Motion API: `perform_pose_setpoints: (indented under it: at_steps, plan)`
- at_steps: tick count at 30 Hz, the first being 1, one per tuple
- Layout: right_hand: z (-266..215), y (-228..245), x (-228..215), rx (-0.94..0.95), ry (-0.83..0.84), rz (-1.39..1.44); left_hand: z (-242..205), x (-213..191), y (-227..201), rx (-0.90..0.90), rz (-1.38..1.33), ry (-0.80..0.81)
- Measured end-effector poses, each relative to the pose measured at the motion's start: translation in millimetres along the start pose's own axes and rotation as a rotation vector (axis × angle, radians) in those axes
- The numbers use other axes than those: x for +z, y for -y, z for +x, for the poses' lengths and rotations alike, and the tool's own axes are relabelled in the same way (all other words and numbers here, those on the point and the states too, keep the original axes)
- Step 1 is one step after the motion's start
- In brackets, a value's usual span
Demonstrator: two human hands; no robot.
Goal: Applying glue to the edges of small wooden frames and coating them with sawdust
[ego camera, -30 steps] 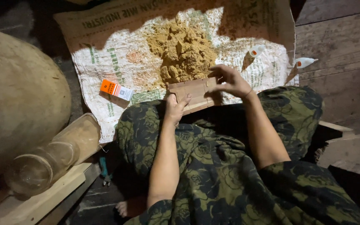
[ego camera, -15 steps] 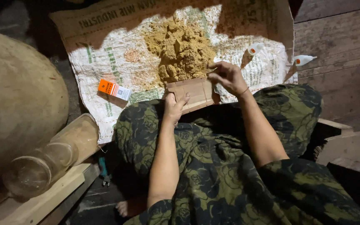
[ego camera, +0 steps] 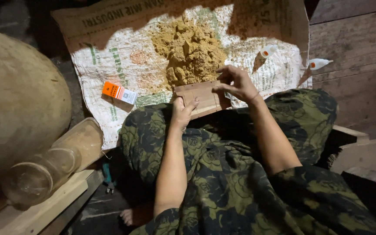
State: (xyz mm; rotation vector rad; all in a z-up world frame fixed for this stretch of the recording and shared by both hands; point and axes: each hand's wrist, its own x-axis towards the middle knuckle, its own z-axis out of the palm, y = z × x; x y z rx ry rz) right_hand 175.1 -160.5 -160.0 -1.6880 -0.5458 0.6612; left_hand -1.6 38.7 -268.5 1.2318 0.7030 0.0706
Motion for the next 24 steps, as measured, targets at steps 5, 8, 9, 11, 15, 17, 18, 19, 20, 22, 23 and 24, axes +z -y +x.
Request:
perform_pose_setpoints:
  at_steps: [5,8,9,11,15,17,18,19,20,22,23,24]
  plan:
    - [28.5,-49.4,-4.6,-0.103,-0.144,-0.381,2.5,-4.0,4.7,-0.004,-0.01,0.009]
    - [44.8,-38.2,-8.6,0.003,-0.127,-0.613,-0.1,-2.4,-2.7,-0.01,-0.019,0.007]
    - [51.4,-52.0,-14.8,0.003,-0.127,-0.612,-0.4,-2.7,-1.0,-0.01,-0.018,0.006]
    - [65.9,-79.4,-28.2,-0.018,-0.155,-0.823,0.6,-2.5,2.2,0.017,-0.009,0.008]
    - [61.7,-94.4,-21.8,-0.087,-0.153,-0.912,1.3,-4.5,3.3,0.008,-0.019,0.035]
    - [56.9,-91.7,-23.6,-0.085,-0.28,-0.736,0.1,1.8,-4.3,0.013,0.05,0.006]
    - [47.0,-86.2,-25.2,-0.085,-0.278,-0.737,-1.8,1.1,-6.8,0.012,0.049,0.005]
    - [37.5,-80.1,-28.4,-0.095,-0.253,-0.603,-2.4,1.6,-9.9,-0.003,0.04,-0.002]
    - [28.0,-73.7,-31.7,-0.105,-0.228,-0.469,-3.1,2.3,-13.1,-0.017,0.03,-0.01]
    - [9.8,-22.0,-22.5,-0.091,-0.134,-0.389,-3.2,3.3,-15.4,-0.014,0.029,-0.007]
    - [0.7,3.9,-18.1,-0.079,-0.039,-0.306,-3.2,4.0,-16.7,-0.01,0.029,-0.007]
    - [-1.0,11.4,-14.8,-0.079,-0.041,-0.307,-3.1,4.5,-16.1,-0.009,0.028,-0.005]
